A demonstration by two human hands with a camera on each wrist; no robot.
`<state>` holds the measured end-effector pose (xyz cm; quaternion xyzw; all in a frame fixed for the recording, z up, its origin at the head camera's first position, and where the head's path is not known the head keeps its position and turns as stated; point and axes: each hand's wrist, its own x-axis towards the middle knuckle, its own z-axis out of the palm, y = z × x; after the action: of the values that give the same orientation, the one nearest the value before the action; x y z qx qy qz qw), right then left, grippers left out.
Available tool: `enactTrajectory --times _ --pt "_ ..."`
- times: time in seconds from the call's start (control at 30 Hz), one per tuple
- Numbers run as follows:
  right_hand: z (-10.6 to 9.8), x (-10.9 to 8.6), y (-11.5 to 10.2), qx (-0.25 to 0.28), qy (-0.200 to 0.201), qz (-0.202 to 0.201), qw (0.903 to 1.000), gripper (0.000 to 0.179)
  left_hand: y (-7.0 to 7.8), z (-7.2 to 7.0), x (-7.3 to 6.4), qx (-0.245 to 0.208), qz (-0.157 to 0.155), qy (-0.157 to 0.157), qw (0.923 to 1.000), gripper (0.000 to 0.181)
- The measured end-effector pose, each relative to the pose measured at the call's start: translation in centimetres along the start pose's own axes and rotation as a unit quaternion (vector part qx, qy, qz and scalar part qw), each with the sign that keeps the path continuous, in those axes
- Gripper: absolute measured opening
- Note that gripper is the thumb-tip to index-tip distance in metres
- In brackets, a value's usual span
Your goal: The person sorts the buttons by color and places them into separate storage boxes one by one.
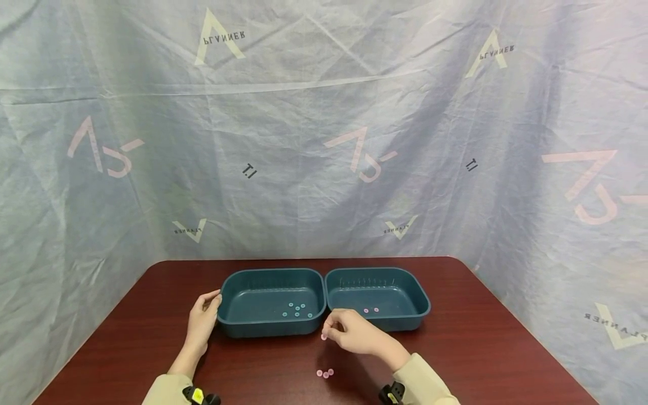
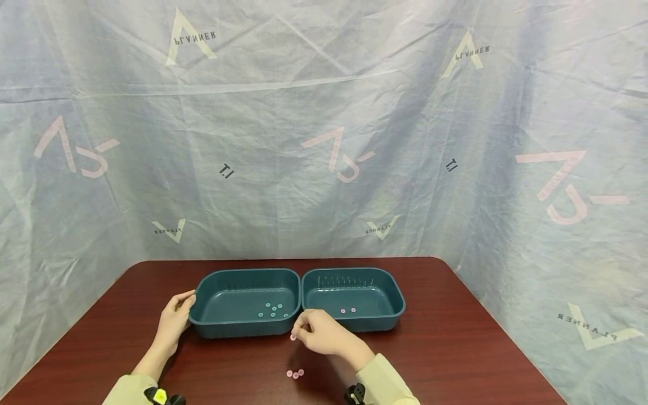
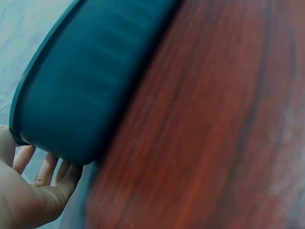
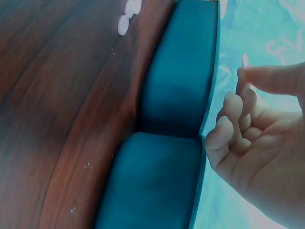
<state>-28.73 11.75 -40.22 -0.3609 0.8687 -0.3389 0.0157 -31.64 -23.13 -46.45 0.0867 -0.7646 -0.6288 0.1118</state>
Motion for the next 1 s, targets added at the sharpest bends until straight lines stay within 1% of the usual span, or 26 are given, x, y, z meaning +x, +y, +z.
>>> enactTrajectory --times 0.27,0.47,0.63,0.77,1.0 --pt "-0.6 0.2 0.6 0.026 0.057 0.027 0.9977 0.015 0.0 -0.1 0.0 -0.001 0.001 0.0 1.0 0.055" --pt "-1.1 0.2 1.1 0.019 0.097 0.043 0.9942 0.014 -0.2 0.1 0.0 -0.002 0.003 0.004 1.0 0.055" --pt "-1.2 0.4 1.7 0.008 0.136 0.058 0.9889 0.012 -0.2 0.1 0.0 -0.004 0.006 0.005 1.0 0.055" --pt "-1.3 0.6 2.3 0.0 0.159 0.072 0.9847 0.011 -0.2 0.0 -0.2 -0.001 0.007 0.004 1.0 0.054" --pt "-1.7 0.8 3.3 -0.008 0.177 0.091 0.9799 0.011 -0.2 0.1 -0.2 0.002 0.007 0.004 1.0 0.055"
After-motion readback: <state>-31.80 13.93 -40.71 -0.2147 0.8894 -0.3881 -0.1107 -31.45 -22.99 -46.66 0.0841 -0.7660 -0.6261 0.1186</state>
